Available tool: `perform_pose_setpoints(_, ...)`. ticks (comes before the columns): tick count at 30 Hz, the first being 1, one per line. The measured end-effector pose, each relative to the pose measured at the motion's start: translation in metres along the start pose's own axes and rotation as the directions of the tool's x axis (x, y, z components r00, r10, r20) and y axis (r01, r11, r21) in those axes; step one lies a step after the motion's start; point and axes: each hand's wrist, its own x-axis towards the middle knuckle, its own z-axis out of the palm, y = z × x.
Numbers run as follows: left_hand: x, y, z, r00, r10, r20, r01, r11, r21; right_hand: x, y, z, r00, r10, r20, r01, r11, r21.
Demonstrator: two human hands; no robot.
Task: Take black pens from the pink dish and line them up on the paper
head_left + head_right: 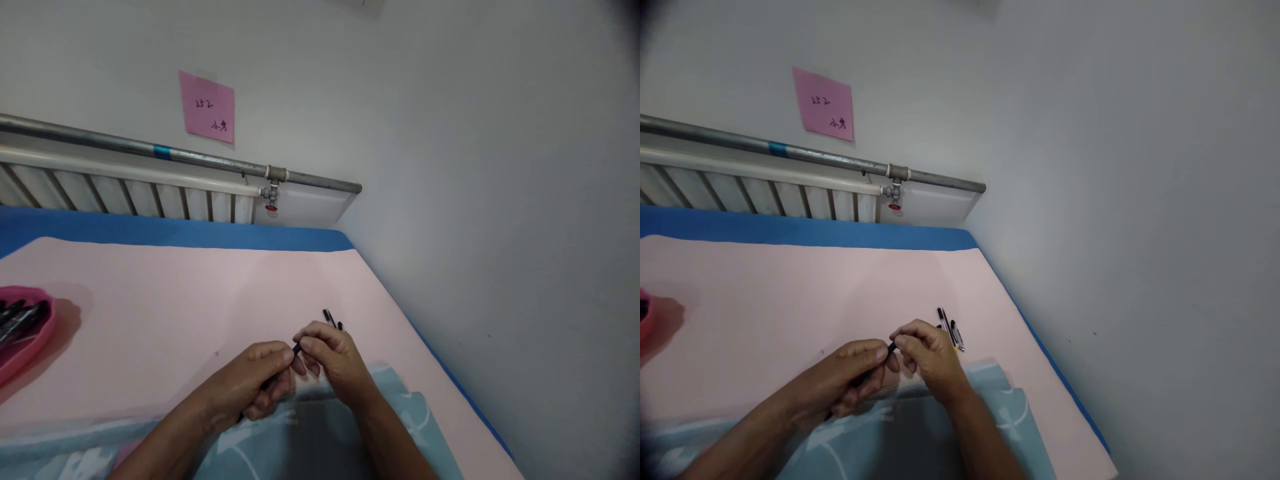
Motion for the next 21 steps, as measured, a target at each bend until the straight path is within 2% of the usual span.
perform_pose_setpoints(4, 0.002, -0.002, 0.001, 0.998, 0.05, -0.031, -0.047, 0.994, 0.096, 0.001, 0.002, 0.0, 0.995, 0.027, -0.098, -0.035, 0.995, -0.089)
perform_pose_setpoints(8, 0.002, -0.001, 0.0, 1.0, 0.016, -0.021, -0.014, 0.998, 0.057, 0.001, 0.003, 0.0, 0.998, 0.06, -0.032, -0.059, 0.997, 0.048)
perform_pose_setpoints(10, 0.001, 0.0, 0.0, 0.999, 0.035, -0.031, -0.031, 0.992, 0.125, 0.0, 0.003, 0.001, 0.999, 0.041, -0.031, -0.038, 0.996, 0.078)
perform_pose_setpoints(12, 0.002, 0.0, 0.001, 0.986, 0.155, -0.065, -0.128, 0.944, 0.303, -0.001, 0.004, 0.004, 0.997, 0.034, -0.065, -0.027, 0.995, 0.097)
perform_pose_setpoints(14, 0.004, -0.001, 0.001, 0.935, 0.337, -0.107, -0.236, 0.82, 0.521, 0.0, 0.005, 0.007, 0.994, 0.05, -0.096, -0.039, 0.993, 0.113)
perform_pose_setpoints(16, 0.006, -0.004, 0.001, 0.885, 0.447, -0.13, -0.254, 0.698, 0.669, 0.002, 0.005, 0.008, 0.991, 0.065, -0.116, -0.054, 0.994, 0.093)
perform_pose_setpoints(17, 0.006, -0.005, 0.0, 0.876, 0.461, -0.144, -0.239, 0.673, 0.699, 0.004, 0.005, 0.006, 0.988, 0.059, -0.141, -0.049, 0.996, 0.075)
perform_pose_setpoints(19, 0.007, -0.007, -0.003, 0.878, 0.444, -0.179, -0.202, 0.682, 0.702, 0.006, 0.004, -0.004, 0.966, -0.001, -0.26, 0.012, 0.999, 0.039)
perform_pose_setpoints(21, 0.007, -0.006, -0.006, 0.878, 0.423, -0.223, -0.175, 0.718, 0.673, 0.007, 0.001, -0.021, 0.903, -0.119, -0.412, 0.118, 0.993, -0.029)
